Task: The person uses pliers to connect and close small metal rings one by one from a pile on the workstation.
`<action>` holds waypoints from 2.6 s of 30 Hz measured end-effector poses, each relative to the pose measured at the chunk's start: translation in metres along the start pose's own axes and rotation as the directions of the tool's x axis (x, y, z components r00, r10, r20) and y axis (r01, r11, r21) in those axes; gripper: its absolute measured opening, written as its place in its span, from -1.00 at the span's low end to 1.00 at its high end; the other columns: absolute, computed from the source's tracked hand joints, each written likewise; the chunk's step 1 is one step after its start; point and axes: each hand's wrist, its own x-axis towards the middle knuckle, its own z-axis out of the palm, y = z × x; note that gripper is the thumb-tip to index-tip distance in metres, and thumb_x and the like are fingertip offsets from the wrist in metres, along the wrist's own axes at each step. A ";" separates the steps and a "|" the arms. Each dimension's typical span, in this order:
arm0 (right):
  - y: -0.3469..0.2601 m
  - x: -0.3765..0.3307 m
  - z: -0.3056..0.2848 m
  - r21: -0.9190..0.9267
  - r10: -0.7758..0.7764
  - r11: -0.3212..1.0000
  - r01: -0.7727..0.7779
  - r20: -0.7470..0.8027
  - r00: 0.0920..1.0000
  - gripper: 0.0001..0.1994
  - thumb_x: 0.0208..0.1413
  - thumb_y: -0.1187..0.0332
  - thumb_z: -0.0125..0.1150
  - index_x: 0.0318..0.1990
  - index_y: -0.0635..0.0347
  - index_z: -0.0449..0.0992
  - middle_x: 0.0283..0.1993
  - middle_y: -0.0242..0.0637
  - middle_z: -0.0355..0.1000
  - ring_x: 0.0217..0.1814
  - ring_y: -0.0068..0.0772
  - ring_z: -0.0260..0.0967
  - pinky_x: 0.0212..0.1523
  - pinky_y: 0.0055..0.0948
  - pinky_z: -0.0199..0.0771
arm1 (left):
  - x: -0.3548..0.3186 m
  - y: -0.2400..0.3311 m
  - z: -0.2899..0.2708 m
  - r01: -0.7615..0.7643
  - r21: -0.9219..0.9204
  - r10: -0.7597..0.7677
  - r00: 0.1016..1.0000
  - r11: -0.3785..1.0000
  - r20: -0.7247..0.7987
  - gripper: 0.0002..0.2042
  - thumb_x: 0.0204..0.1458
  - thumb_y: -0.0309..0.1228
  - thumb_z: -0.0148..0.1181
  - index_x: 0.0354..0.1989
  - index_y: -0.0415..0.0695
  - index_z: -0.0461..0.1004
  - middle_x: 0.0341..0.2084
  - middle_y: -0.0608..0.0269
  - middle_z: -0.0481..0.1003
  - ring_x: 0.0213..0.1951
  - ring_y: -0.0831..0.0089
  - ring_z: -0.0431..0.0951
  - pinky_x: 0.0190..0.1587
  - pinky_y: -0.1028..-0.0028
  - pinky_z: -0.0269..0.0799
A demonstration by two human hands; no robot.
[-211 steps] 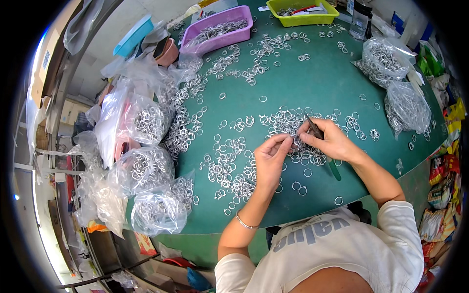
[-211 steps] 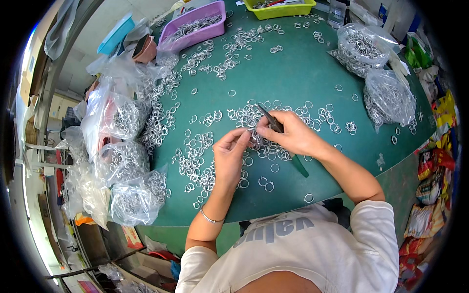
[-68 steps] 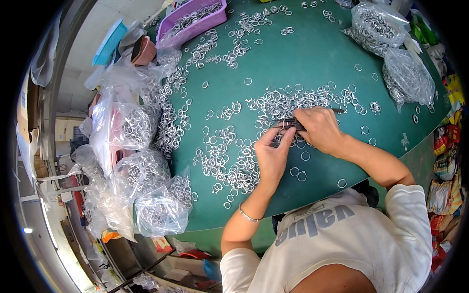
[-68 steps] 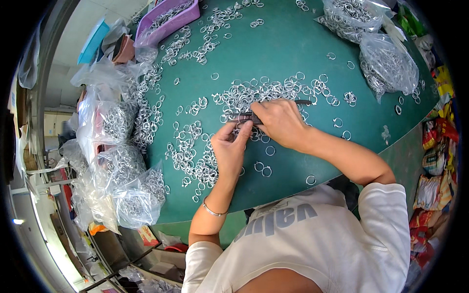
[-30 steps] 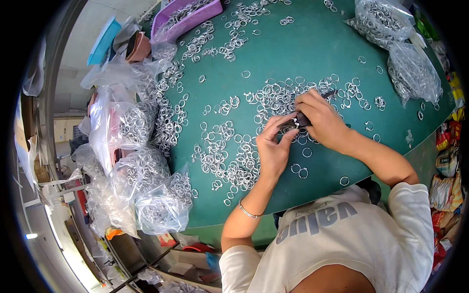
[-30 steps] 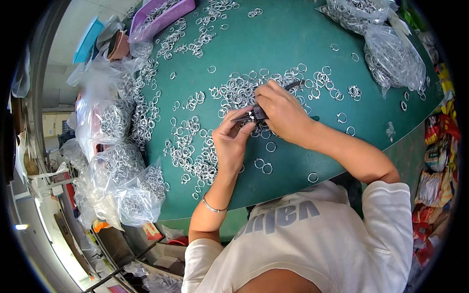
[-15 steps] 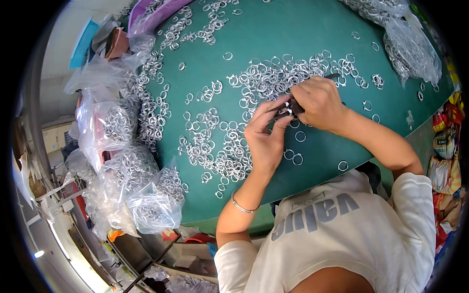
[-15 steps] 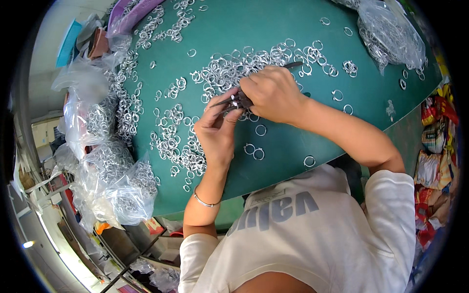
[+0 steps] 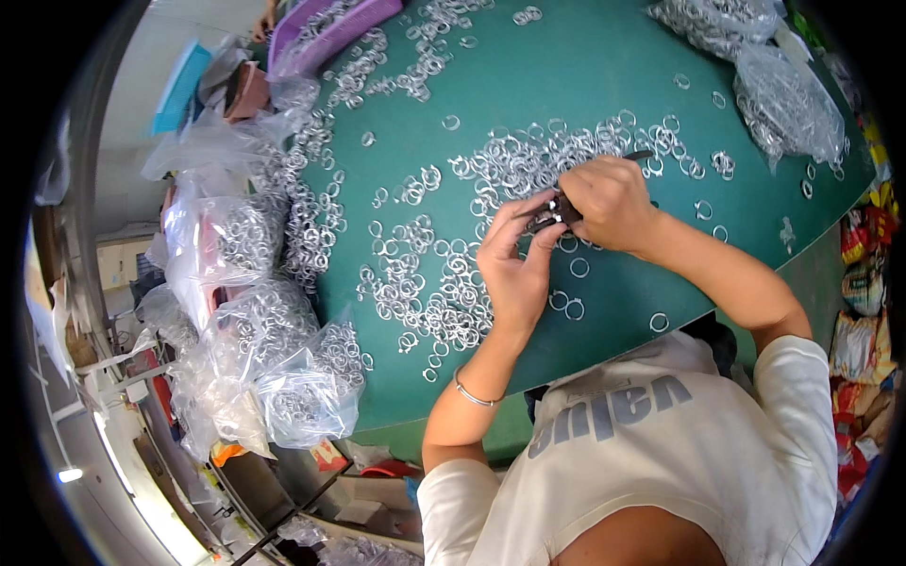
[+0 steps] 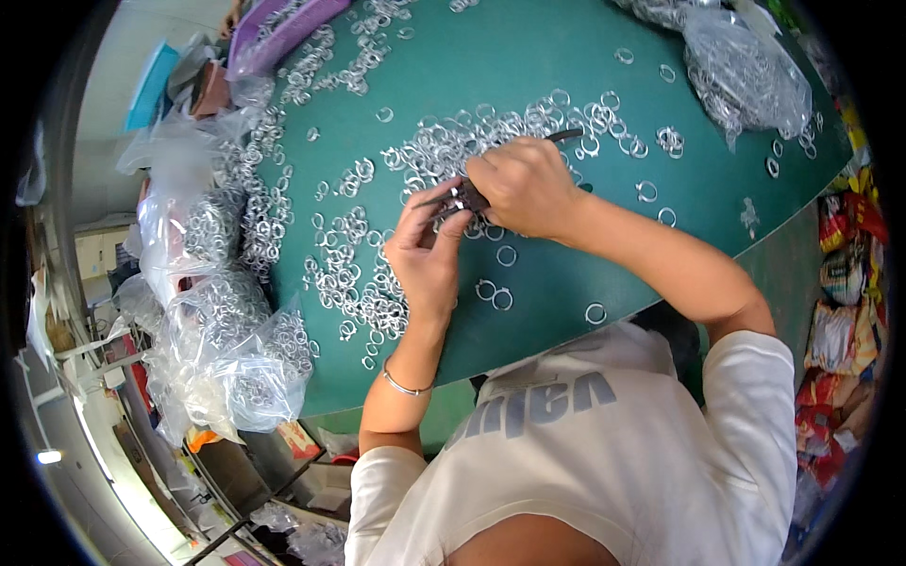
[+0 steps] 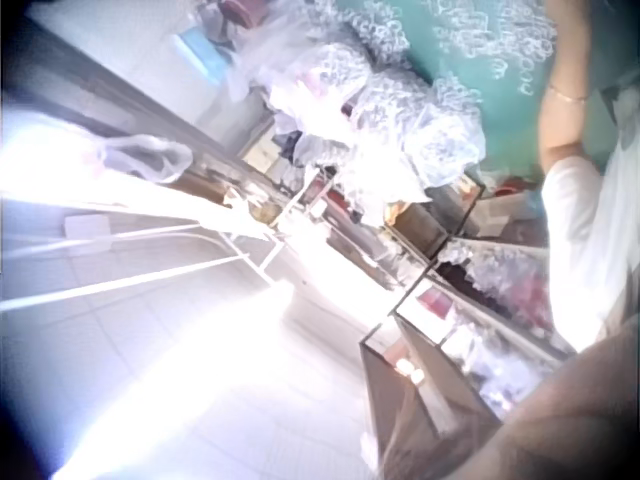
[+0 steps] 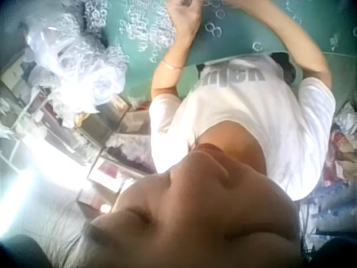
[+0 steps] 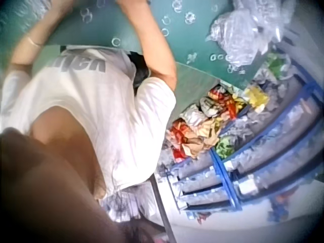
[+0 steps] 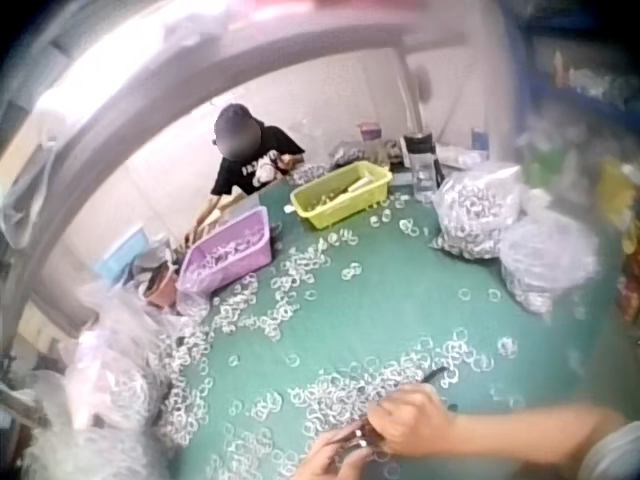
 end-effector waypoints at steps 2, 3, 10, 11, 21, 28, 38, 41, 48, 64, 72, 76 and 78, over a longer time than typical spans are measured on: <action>0.000 0.006 -0.001 0.016 -0.007 1.000 0.007 0.037 0.999 -0.77 -0.42 0.40 0.22 -0.67 0.16 0.23 -0.70 -0.27 0.27 -0.61 -0.17 0.33 -0.56 -0.25 0.30 | 0.001 0.003 -0.003 0.000 0.022 0.002 0.997 1.000 -0.078 -0.77 -0.06 -0.68 0.08 -0.18 -0.39 0.44 -0.27 0.21 0.44 -0.28 0.57 0.41 -0.21 0.63 0.34; -0.001 0.011 -0.003 0.010 0.012 1.000 -0.013 0.062 0.998 -0.80 -0.42 0.43 0.22 -0.66 0.19 0.26 -0.67 -0.22 0.31 -0.58 -0.11 0.34 -0.53 -0.23 0.31 | 0.003 0.004 -0.006 -0.003 -0.005 0.002 0.991 1.000 -0.137 -0.78 -0.04 -0.68 0.07 -0.17 -0.39 0.44 -0.28 0.22 0.44 -0.28 0.58 0.41 -0.22 0.64 0.34; -0.002 0.037 -0.049 0.037 0.382 0.897 -0.441 0.438 0.813 -0.84 -0.07 0.37 0.15 -0.54 0.30 0.41 -0.69 -0.18 0.34 -0.66 -0.19 0.33 -0.60 -0.28 0.25 | 0.012 -0.004 -0.030 0.105 -0.505 -0.180 0.978 0.857 -0.103 -0.74 0.15 -0.38 -0.08 -0.19 -0.34 0.44 -0.37 0.20 0.46 -0.23 0.50 0.40 -0.05 0.48 0.29; -0.007 0.036 -0.052 0.312 0.459 0.662 -0.682 0.551 0.697 -0.76 0.06 0.27 0.10 -0.45 0.31 0.46 -0.78 -0.35 0.25 -0.76 -0.48 0.21 -0.69 -0.43 0.14 | 0.008 0.000 -0.025 0.174 -0.511 -0.248 0.965 0.842 -0.081 -0.74 0.16 -0.37 -0.08 -0.20 -0.34 0.44 -0.37 0.21 0.46 -0.21 0.49 0.40 -0.03 0.46 0.28; -0.016 0.018 -0.026 0.452 0.159 -0.184 -0.873 0.890 0.427 -0.84 0.06 0.32 0.13 -0.31 0.22 0.43 -0.70 -0.60 0.08 -0.74 -0.81 -0.11 -0.74 -0.65 -0.21 | 0.007 0.016 -0.017 0.122 -0.352 -0.118 0.992 0.928 0.032 -0.82 0.10 -0.51 -0.03 -0.30 -0.38 0.47 -0.24 0.17 0.40 -0.24 0.47 0.41 -0.20 0.55 0.35; -0.019 0.021 -0.032 0.608 0.354 0.041 -0.793 0.733 0.580 -0.86 0.06 0.34 0.13 -0.40 0.23 0.44 -0.66 -0.50 0.25 -0.75 -0.77 0.02 -0.73 -0.68 -0.05 | 0.008 0.023 -0.020 -0.330 0.571 0.422 0.906 0.752 -0.034 -0.93 -0.13 -0.65 0.08 -0.45 -0.32 0.45 -0.51 0.12 0.46 -0.45 0.29 0.46 -0.40 0.49 0.32; -0.029 0.021 -0.034 0.517 0.297 0.748 -0.417 0.301 0.906 -0.90 -0.04 0.47 0.14 -0.45 0.31 0.37 -0.66 -0.24 0.26 -0.66 -0.36 0.20 -0.61 -0.37 0.16 | 0.009 0.031 -0.024 -0.363 0.723 0.335 0.923 0.587 0.192 -0.85 -0.31 -0.71 0.07 -0.51 -0.24 0.44 -0.61 0.18 0.39 -0.48 0.27 0.38 -0.37 0.39 0.22; -0.026 0.018 -0.032 0.456 0.178 0.843 -0.284 0.261 0.949 -0.89 -0.11 0.50 0.18 -0.46 0.29 0.36 -0.61 -0.19 0.30 -0.59 -0.17 0.28 -0.58 -0.32 0.23 | 0.009 0.031 -0.025 -0.270 0.667 0.212 0.963 0.695 0.169 -0.90 -0.23 -0.70 0.05 -0.53 -0.26 0.44 -0.64 0.16 0.38 -0.54 0.29 0.37 -0.42 0.45 0.21; -0.031 0.020 -0.035 0.559 0.214 0.763 -0.326 0.258 0.942 -0.88 -0.08 0.45 0.19 -0.44 0.30 0.39 -0.61 -0.20 0.31 -0.62 -0.30 0.24 -0.58 -0.35 0.20 | 0.014 0.011 -0.046 0.256 0.224 -0.284 0.954 0.940 0.101 -0.89 -0.01 -0.61 -0.02 -0.43 -0.34 0.46 -0.62 0.13 0.44 -0.57 0.42 0.40 -0.45 0.48 0.28; -0.019 0.026 -0.044 0.540 0.404 0.322 -0.777 0.664 0.629 -0.86 0.04 0.38 0.13 -0.43 0.29 0.44 -0.67 -0.53 0.24 -0.67 -0.78 0.07 -0.67 -0.64 0.03 | 0.007 0.032 -0.017 -0.327 0.414 0.329 0.942 0.850 0.069 -0.69 -0.33 -0.69 0.28 -0.30 -0.23 0.46 -0.36 0.13 0.43 -0.44 0.38 0.45 -0.41 0.52 0.41; -0.019 0.029 -0.046 0.572 0.381 0.225 -0.789 0.693 0.611 -0.86 0.03 0.38 0.15 -0.35 0.28 0.43 -0.62 -0.50 0.29 -0.64 -0.78 0.12 -0.65 -0.68 0.10 | 0.008 0.025 -0.022 -0.306 0.368 0.323 0.946 0.878 0.016 -0.84 -0.28 -0.70 0.25 -0.45 -0.30 0.49 -0.45 0.16 0.46 -0.44 0.46 0.47 -0.36 0.58 0.41; -0.016 0.031 -0.049 0.532 0.261 0.468 -0.706 0.680 0.686 -0.82 0.03 0.38 0.14 -0.27 0.31 0.44 -0.60 -0.49 0.31 -0.57 -0.78 0.14 -0.57 -0.68 0.12 | 0.009 0.022 -0.023 0.176 -0.217 -0.196 0.977 0.960 -0.078 -0.92 -0.12 -0.66 0.19 -0.41 -0.33 0.49 -0.46 0.23 0.48 -0.43 0.54 0.47 -0.32 0.59 0.41; -0.018 0.031 -0.048 0.557 0.290 0.394 -0.731 0.679 0.674 -0.79 0.03 0.37 0.14 -0.23 0.32 0.44 -0.59 -0.48 0.31 -0.55 -0.77 0.13 -0.55 -0.67 0.12 | 0.009 0.015 -0.027 0.343 -0.439 -0.377 0.926 0.831 0.010 -0.93 -0.08 -0.64 0.16 -0.39 -0.31 0.49 -0.44 0.23 0.47 -0.43 0.54 0.47 -0.32 0.60 0.40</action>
